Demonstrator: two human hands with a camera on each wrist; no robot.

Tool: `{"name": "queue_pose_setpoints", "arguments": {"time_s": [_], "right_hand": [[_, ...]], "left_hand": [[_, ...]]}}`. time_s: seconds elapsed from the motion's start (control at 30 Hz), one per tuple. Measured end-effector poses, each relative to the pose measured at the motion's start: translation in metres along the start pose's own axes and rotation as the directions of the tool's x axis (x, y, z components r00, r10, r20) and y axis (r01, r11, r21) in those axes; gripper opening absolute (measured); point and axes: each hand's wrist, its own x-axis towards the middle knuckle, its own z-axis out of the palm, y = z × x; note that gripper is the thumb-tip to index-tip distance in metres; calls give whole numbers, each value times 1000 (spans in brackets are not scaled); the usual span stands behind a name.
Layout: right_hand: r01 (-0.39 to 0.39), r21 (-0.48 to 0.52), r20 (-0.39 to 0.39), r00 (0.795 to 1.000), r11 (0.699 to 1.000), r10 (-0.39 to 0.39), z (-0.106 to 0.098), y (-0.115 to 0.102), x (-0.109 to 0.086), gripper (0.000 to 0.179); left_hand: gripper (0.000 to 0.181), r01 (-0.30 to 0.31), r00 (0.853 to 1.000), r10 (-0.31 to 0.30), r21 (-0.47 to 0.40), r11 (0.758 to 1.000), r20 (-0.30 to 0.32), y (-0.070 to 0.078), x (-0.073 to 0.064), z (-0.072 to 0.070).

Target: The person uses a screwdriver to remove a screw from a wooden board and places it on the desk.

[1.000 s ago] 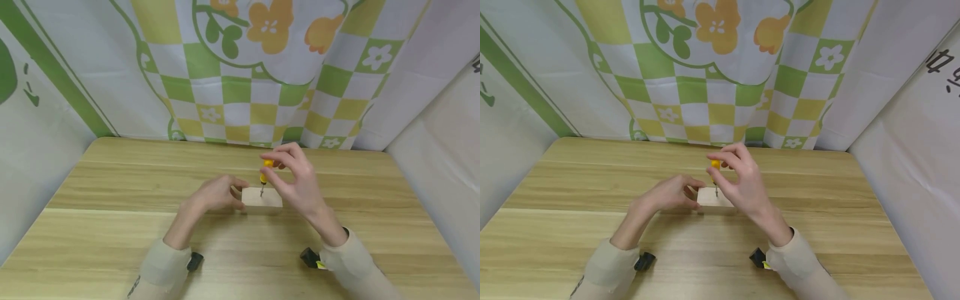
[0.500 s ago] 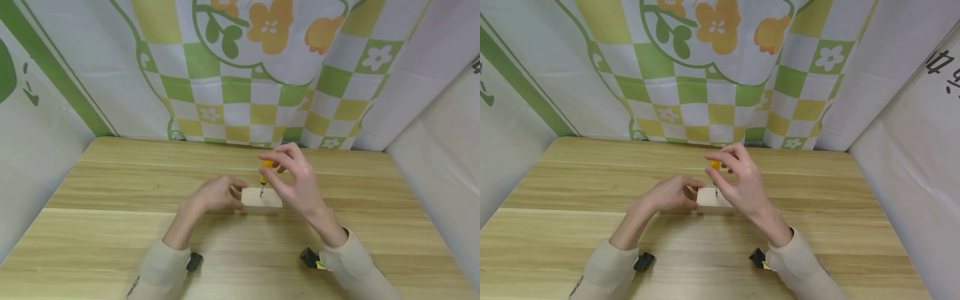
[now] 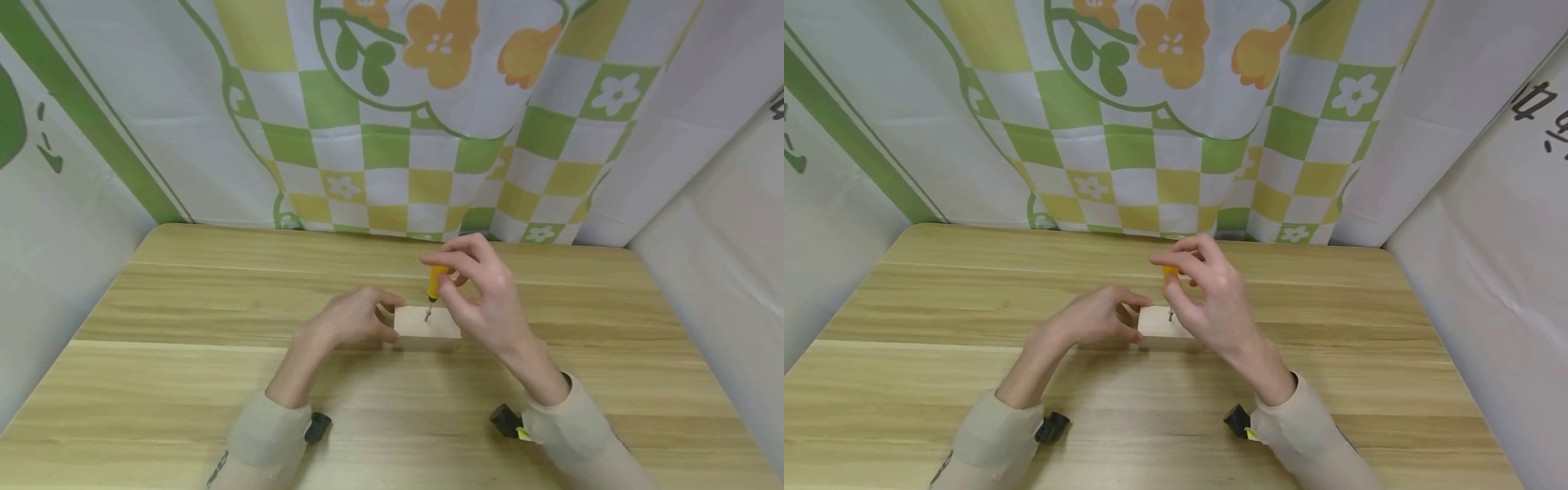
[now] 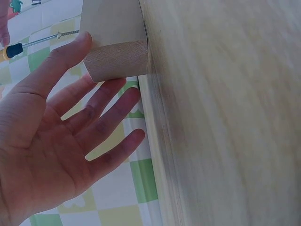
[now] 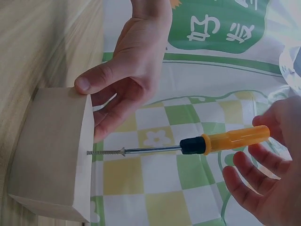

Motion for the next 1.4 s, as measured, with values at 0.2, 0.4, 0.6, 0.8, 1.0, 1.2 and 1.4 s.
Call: {"name": "queue_pose_setpoints", "arguments": {"time_s": [0.2, 0.4, 0.6, 0.8, 1.0, 1.2, 1.4], "right_hand": [[-28, 35, -30, 999, 999, 29, -1, -1, -1, 26], [-62, 60, -57, 996, 996, 65, -2, 1, -3, 31], [-44, 74, -51, 998, 996, 48, -8, 2, -4, 31], [-27, 79, -60, 998, 997, 32, -14, 5, -5, 29], [-28, 71, -54, 998, 997, 32, -20, 6, -8, 28], [-21, 74, -73, 997, 997, 26, -26, 8, -11, 28], [-25, 72, -78, 996, 997, 31, -33, 12, -13, 30]], "left_hand": [[60, -7, 1000, 7, -1, 1000, -4, 1, 1, 1], [60, -1, 1000, 1, -5, 1000, -5, 3, 0, 0], [60, 0, 1000, 0, -3, 1000, -8, 2, 1, 0], [61, -6, 1000, 6, 1, 1000, -5, 2, 1, 1], [61, -12, 1000, 12, 3, 1000, -9, -1, 0, 3], [61, -15, 1000, 15, 3, 1000, -11, -1, 0, 4], [63, -6, 1000, 6, 2, 1000, -11, 0, -2, 3]]}}
